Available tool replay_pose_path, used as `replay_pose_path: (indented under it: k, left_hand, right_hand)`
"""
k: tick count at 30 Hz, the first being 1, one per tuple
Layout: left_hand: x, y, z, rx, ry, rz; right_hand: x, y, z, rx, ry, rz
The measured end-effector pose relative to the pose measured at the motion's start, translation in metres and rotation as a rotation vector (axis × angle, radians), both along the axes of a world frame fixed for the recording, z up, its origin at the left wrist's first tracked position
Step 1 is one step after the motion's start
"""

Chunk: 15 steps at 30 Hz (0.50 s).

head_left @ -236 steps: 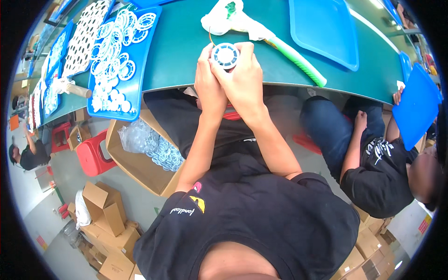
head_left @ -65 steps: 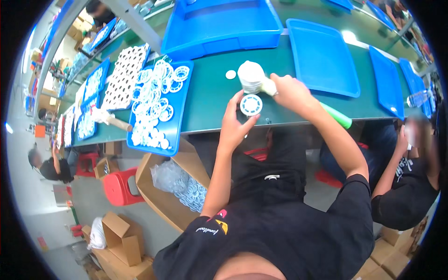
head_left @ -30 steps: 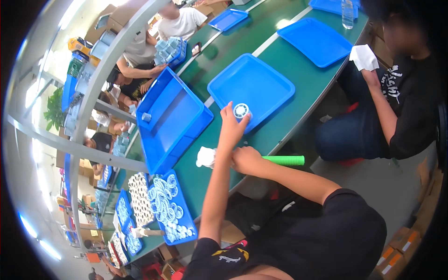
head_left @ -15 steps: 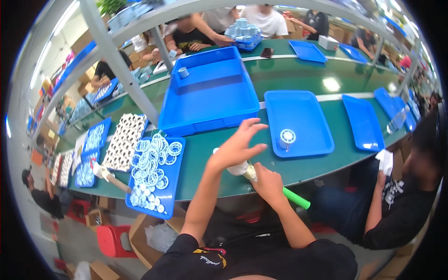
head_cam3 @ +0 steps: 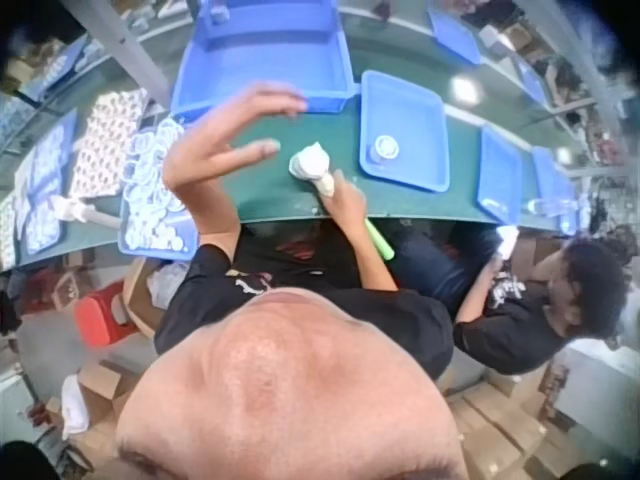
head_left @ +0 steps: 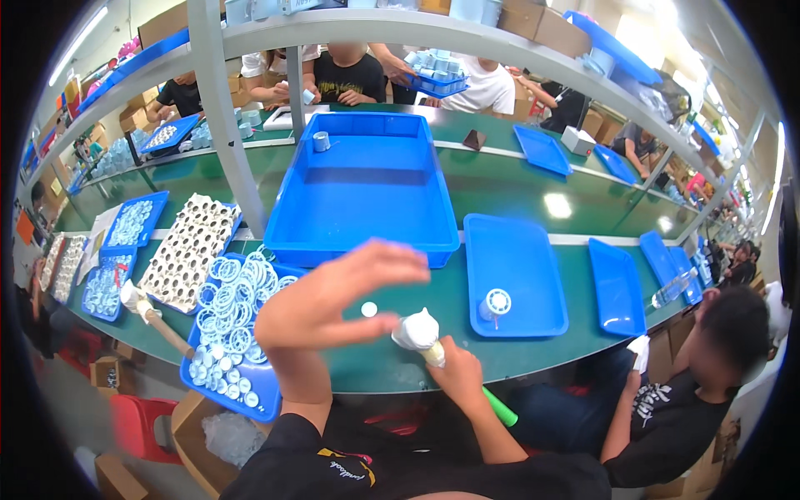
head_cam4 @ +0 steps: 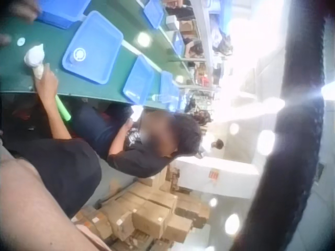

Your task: Assemble small plastic electronic components on a factory production line.

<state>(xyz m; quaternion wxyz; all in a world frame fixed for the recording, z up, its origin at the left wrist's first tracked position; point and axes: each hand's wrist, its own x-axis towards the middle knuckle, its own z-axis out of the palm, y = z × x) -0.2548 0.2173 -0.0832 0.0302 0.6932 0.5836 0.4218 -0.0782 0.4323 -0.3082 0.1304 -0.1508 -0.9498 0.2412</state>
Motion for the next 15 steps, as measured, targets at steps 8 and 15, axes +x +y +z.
replay_pose_path:
  k: [8, 15]
  left_hand:
    - [-0.036, -0.045, -0.002, 0.033, -0.052, -0.451]
    - [-0.064, -0.046, -0.011, 0.134, -0.161, -0.735]
  right_hand:
    - [-0.015, -0.002, -0.002, -0.070, -0.061, -0.038]
    - [-0.045, -0.010, 0.001, -0.276, -0.051, -0.058]
